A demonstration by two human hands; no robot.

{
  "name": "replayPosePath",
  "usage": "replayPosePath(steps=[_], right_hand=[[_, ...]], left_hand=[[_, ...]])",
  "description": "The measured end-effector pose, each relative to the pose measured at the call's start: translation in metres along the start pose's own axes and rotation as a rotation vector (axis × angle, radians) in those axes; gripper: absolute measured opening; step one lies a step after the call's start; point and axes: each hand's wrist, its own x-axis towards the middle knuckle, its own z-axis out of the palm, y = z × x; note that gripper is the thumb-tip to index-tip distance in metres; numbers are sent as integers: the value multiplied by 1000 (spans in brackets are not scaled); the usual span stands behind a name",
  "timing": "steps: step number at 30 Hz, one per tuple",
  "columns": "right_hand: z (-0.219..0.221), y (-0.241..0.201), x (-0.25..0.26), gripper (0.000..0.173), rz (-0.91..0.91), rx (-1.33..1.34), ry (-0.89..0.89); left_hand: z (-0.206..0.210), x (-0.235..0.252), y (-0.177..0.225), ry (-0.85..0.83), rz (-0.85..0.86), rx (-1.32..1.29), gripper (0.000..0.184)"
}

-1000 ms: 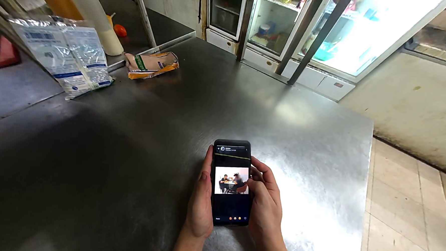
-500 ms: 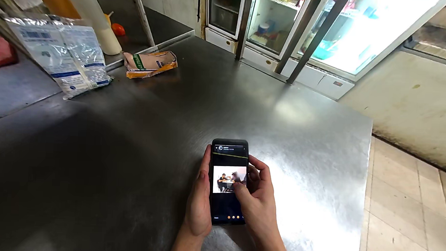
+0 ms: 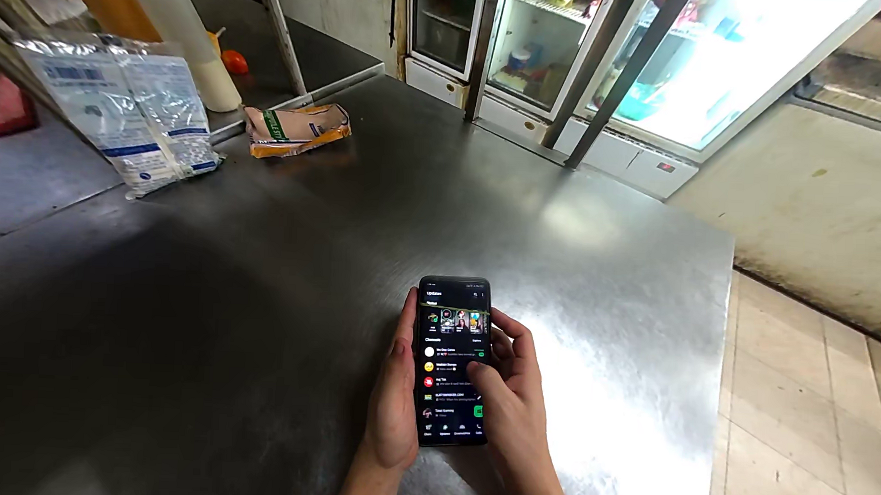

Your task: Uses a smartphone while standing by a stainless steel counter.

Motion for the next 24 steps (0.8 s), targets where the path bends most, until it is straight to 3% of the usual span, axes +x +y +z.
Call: replayPosePath(steps=[6,11,15,19,24], right_hand=[[0,0,0,55,2,7,11],[-2,4,-1,62,-97,-27,-46],[-10,11,0,49,-243,-241,-181],[-8,13,-2,41,-260,-406,-181],[-6,5,0,59,-151,-51,-111]], left_hand=[[-1,1,0,-13,3,-6,94],[0,1,0,-19,3,-18,94],[0,1,-1,-9,11,-16,96],[-1,1,-3,-6,11,1,95],[1,1,0,-16,3,-47,96]])
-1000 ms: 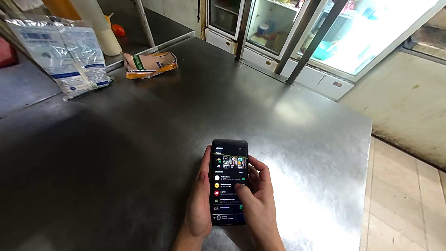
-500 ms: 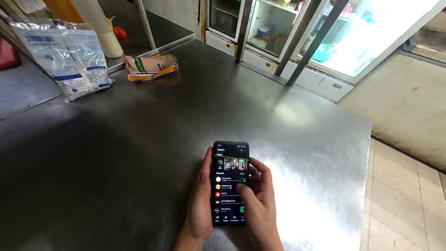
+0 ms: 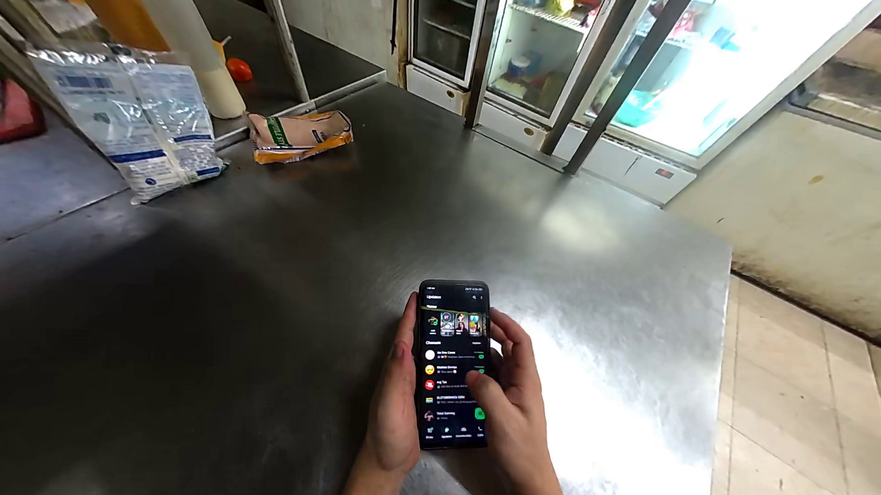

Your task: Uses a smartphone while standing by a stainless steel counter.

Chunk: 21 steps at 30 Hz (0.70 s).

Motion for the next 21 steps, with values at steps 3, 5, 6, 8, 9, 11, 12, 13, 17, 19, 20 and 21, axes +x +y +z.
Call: replayPosePath(steps=[3,5,6,8,9,11,12,13,17,19,20,21], right_hand=[[2,-4,2,68,94,127,55],[3,-3,2,64,105,130,83],[3,-2,3,61,106,123,90],[3,-2,3,56,115,122,104],[4,-2,4,54,122,133,113],[4,-2,4,53,140,151,123],[4,-2,4,52,144,158,130],[4,-2,4,52,147,164,136],[5,-3,5,52,156,178,149],[4,-4,5,52,161,175,150],[4,-4,4,52,164,176,150],[5,-4,4,51,166,178,152]], left_hand=[[1,0,1,-5,-4,-27,95],[1,-1,2,34,-5,45,95],[1,-1,2,51,0,77,95],[0,-1,1,67,8,101,95],[1,-1,1,67,9,86,95],[1,-1,2,60,9,56,95],[2,-1,2,61,6,49,95],[2,-1,2,65,3,46,95],[1,-1,2,54,2,38,96],[1,-1,1,45,3,25,96],[0,-1,1,43,2,23,97],[0,-1,1,41,2,22,97]])
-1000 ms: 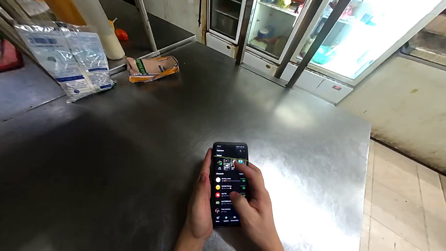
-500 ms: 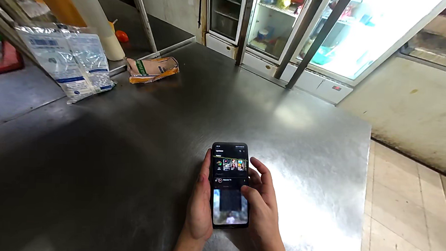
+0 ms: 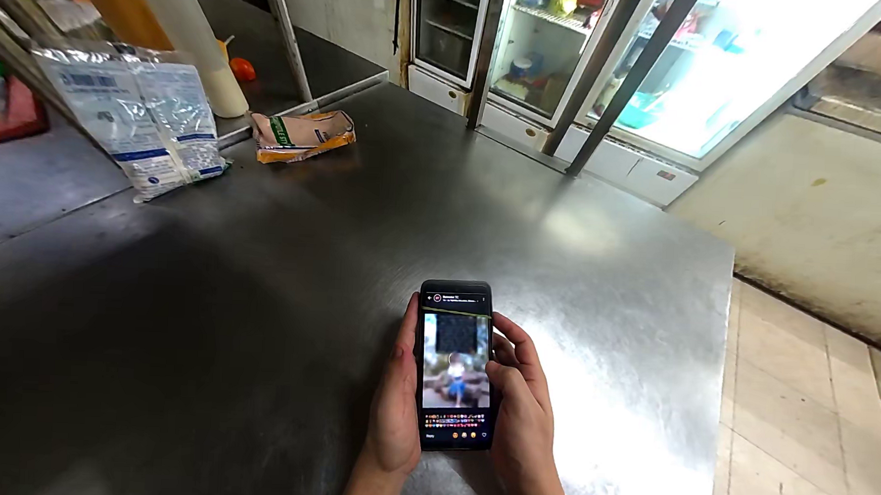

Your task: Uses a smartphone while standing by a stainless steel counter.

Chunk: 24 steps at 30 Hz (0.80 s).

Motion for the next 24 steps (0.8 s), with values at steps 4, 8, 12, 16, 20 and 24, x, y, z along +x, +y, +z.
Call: replayPosePath(steps=[4,8,12,16,20,24], right_hand=[[0,0,0,52,-7,11,-3],[0,0,-1,52,-3,5,-1],[1,0,0,51,3,-7,12],[1,1,-1,51,0,-1,9],[1,2,-1,51,-1,-3,10],[1,1,-1,52,4,-2,14]], left_hand=[[1,0,1,14,1,13,96],[1,0,0,4,-1,13,94],[0,0,0,3,5,16,95],[-1,0,0,9,13,44,96],[0,-1,0,4,9,27,96],[0,0,0,0,11,32,93]])
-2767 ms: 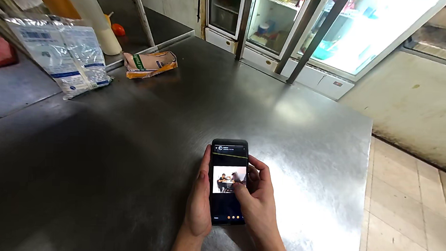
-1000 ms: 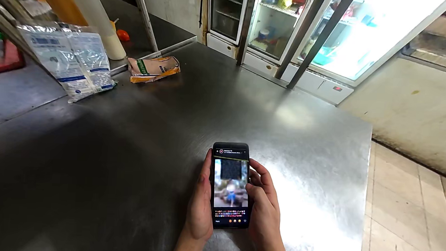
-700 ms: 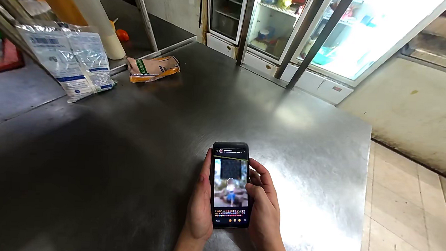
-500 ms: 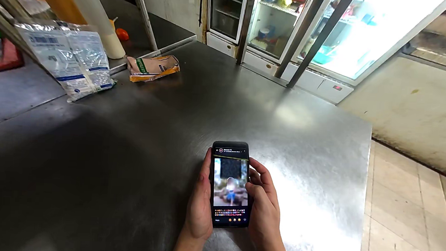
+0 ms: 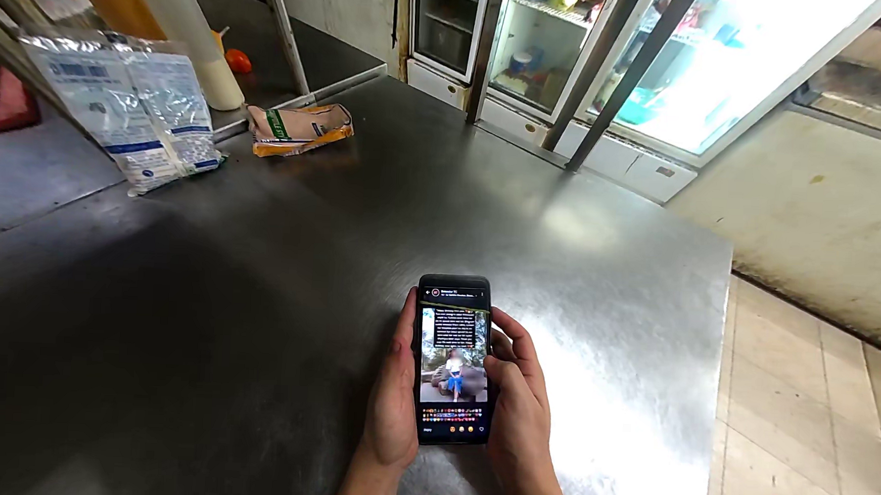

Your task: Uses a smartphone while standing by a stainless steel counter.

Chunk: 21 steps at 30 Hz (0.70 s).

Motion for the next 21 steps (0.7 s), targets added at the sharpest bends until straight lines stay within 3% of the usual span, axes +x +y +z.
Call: replayPosePath(steps=[21], right_hand=[[0,0,0,52,6,6,2]], left_hand=[[-1,0,0,-1,7,31,88]])
